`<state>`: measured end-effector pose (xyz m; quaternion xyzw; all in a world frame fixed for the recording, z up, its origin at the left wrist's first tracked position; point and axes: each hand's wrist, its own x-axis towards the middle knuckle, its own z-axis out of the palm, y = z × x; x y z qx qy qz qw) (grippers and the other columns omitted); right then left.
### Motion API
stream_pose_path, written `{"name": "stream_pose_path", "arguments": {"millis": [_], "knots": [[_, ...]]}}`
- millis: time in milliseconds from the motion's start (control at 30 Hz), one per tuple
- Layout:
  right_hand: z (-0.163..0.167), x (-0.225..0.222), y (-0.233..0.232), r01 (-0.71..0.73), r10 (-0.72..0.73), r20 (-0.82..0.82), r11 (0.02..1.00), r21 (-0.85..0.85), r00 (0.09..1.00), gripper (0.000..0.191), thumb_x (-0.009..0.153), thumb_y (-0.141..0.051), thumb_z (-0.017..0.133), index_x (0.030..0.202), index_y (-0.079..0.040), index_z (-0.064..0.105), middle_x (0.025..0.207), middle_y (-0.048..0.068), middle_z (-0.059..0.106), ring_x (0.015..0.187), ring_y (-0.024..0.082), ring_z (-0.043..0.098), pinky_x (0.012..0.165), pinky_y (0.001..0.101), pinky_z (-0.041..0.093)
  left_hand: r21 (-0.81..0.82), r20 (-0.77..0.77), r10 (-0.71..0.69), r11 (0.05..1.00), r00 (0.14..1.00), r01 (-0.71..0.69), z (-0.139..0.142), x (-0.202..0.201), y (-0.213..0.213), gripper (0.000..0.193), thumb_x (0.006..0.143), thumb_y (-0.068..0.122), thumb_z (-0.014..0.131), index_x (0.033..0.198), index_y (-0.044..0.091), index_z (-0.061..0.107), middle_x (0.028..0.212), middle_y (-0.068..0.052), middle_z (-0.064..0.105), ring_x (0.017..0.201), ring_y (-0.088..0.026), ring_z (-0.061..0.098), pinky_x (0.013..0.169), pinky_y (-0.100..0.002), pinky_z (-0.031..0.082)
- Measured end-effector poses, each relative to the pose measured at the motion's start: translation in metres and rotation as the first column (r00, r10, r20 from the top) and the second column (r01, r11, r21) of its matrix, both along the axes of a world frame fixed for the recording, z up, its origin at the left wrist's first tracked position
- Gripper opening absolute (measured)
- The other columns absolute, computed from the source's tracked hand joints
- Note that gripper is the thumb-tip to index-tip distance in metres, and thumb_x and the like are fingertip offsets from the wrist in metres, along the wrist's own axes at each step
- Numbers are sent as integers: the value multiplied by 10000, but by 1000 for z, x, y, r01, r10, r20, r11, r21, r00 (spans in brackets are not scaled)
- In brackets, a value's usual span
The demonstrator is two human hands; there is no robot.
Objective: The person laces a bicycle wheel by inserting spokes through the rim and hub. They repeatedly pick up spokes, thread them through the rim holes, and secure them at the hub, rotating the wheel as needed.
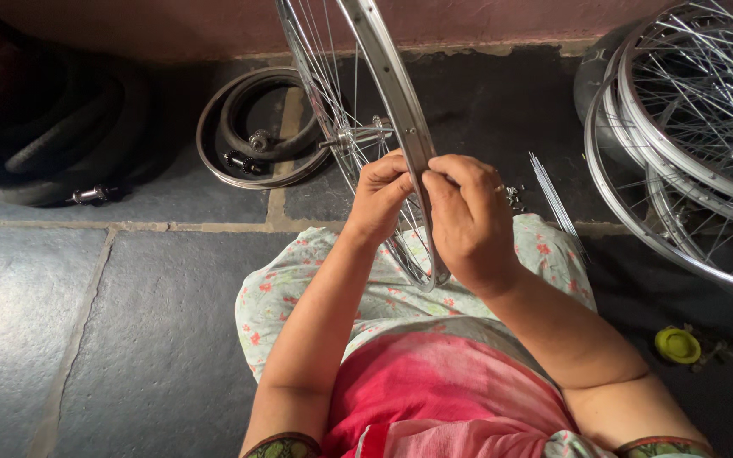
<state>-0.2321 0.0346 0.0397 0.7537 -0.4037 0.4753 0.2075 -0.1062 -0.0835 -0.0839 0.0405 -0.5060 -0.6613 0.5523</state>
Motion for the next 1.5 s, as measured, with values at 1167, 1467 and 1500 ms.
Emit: {"name": "stream_pose_path", "arguments": {"millis": [1167,1467,1500], "knots": [[1,-13,6,-113,104,80,985,128,991,344,841,109,681,1167,0,689,1249,134,623,1153,343,615,999,440,504,-189,290,59,982,955,-3,9,17,-9,269,1055,269,672,1158,31,743,1181,-28,640,1163,-159,558,1052,-346,452],[4,-12,1,29,-33,-177,999,-23,984,249,914,79,753,1150,59,678,1219,141,621,1186,332,642,1027,409,567,-154,285,73,988,956,-30,26,9,7,320,1091,288,631,1243,13,693,1303,-51,557,1290,-200,489,1137,-375,401],[4,-12,0,28,-32,-182,999,-24,983,235,928,68,756,1149,60,676,1214,139,622,1186,330,638,1027,412,562,-128,260,67,991,963,-34,27,8,11,329,1093,279,634,1259,0,684,1304,-58,555,1289,-207,490,1136,-379,404]]}}
